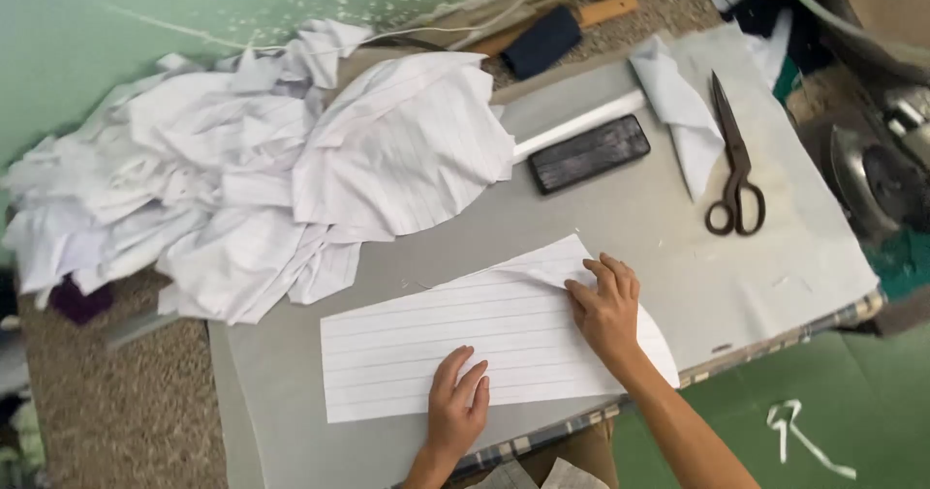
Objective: The person folds a white striped shirt on a table, places it on a red chair, then returns to the table to fold and iron the shirt using a steam iron. The person also uses a blue plastic tool to smooth the fabric before ironing.
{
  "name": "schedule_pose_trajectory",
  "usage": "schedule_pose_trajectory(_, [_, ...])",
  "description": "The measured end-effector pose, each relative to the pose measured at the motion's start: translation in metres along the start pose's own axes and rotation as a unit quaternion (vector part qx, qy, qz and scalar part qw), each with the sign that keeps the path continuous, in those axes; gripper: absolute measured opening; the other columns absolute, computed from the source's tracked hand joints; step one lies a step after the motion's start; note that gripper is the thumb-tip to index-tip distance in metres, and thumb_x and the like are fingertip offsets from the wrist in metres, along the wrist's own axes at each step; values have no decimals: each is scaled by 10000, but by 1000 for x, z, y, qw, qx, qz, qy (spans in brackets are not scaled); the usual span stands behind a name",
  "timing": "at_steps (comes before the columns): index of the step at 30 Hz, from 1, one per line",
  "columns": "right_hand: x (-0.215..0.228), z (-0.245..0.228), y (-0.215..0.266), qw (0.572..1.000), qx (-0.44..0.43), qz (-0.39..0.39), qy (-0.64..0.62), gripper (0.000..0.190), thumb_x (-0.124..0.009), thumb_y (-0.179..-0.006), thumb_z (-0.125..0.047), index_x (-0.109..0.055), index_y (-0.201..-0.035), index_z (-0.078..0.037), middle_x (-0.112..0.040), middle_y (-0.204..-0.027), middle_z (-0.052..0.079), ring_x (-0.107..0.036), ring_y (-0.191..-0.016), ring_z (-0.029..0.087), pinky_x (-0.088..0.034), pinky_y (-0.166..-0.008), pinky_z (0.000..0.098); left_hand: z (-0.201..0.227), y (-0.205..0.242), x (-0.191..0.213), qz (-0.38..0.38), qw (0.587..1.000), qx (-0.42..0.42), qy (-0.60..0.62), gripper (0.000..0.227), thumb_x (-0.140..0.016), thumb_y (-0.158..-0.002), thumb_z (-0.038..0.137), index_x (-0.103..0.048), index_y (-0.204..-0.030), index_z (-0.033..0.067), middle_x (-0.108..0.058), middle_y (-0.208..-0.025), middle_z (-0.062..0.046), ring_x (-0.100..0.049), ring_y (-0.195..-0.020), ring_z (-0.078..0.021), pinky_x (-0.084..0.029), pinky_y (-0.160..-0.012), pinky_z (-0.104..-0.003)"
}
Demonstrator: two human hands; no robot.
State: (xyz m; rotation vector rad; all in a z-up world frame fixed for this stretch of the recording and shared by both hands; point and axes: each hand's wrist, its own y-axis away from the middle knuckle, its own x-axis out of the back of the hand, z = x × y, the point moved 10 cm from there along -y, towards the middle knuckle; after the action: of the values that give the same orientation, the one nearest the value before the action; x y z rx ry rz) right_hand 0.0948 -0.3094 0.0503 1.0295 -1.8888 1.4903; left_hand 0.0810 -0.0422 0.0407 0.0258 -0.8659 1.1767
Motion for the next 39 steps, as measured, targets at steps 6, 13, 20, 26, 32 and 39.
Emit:
schedule_pose_trajectory(6, [42, -67, 68, 991, -126, 3, -44, 132, -749, -886, -34, -639, -929, -93, -621, -1148, 112, -598, -1149, 345, -486, -1012, 548, 7, -31, 10, -80, 984, -18, 159, 183, -604, -972, 49, -700, -1117, -10, -747, -1057, -144, -742, -947, -274, -657, -799, -358])
schedule_pose_trajectory(13, [59, -99, 154, 966, -255, 12, -47, 74, -728, -875, -70, -672, -924, -66, -636, -1160, 148, -578, -1177, 371, -475, -1054, 577, 15, -30, 22, -99, 980, -143, 93, 164, -603, -975, 109, -709, -1014, -10, -749, -953, -125, -737, -836, -255, -608, -702, -364])
schedule_pose_trajectory(20, [53, -96, 198, 939, -341, 39, -36, 164, -752, -848, -50, -720, -998, -108, -634, -1159, 127, -587, -1164, 346, -491, -1005, 496, 22, -14, 2, -141, 973, -165, 81, 154, -621, -965, 98, -720, -1005, -12, -739, -932, -115, -713, -787, -246, -574, -658, -365])
schedule_pose_trajectory(26, [55, -103, 213, 930, -359, 60, -39, 167, -746, -842, -35, -712, -992, -100, -614, -1063, 98, -594, -1065, 310, -509, -944, 483, 31, -8, -8, -161, 964, -193, 80, 145, -624, -963, 94, -722, -992, -9, -737, -937, -104, -703, -785, -233, -568, -661, -361])
schedule_pose_trajectory(32, [51, -109, 232, 918, -383, 83, -58, 224, -738, -829, -12, -679, -1020, -113, -606, -1036, 77, -592, -1017, 287, -523, -923, 476, 31, -4, -15, -165, 962, -204, 72, 169, -606, -974, 129, -727, -970, 11, -745, -901, -83, -675, -751, -218, -548, -637, -322])
schedule_pose_trajectory(39, [51, -106, 230, 905, -405, 91, -92, 253, -709, -859, -24, -665, -1086, -126, -605, -1034, 79, -578, -1005, 295, -506, -879, 435, 27, -2, -18, -163, 965, -192, 67, 171, -612, -962, 127, -739, -959, 12, -751, -899, -79, -674, -757, -208, -548, -639, -308])
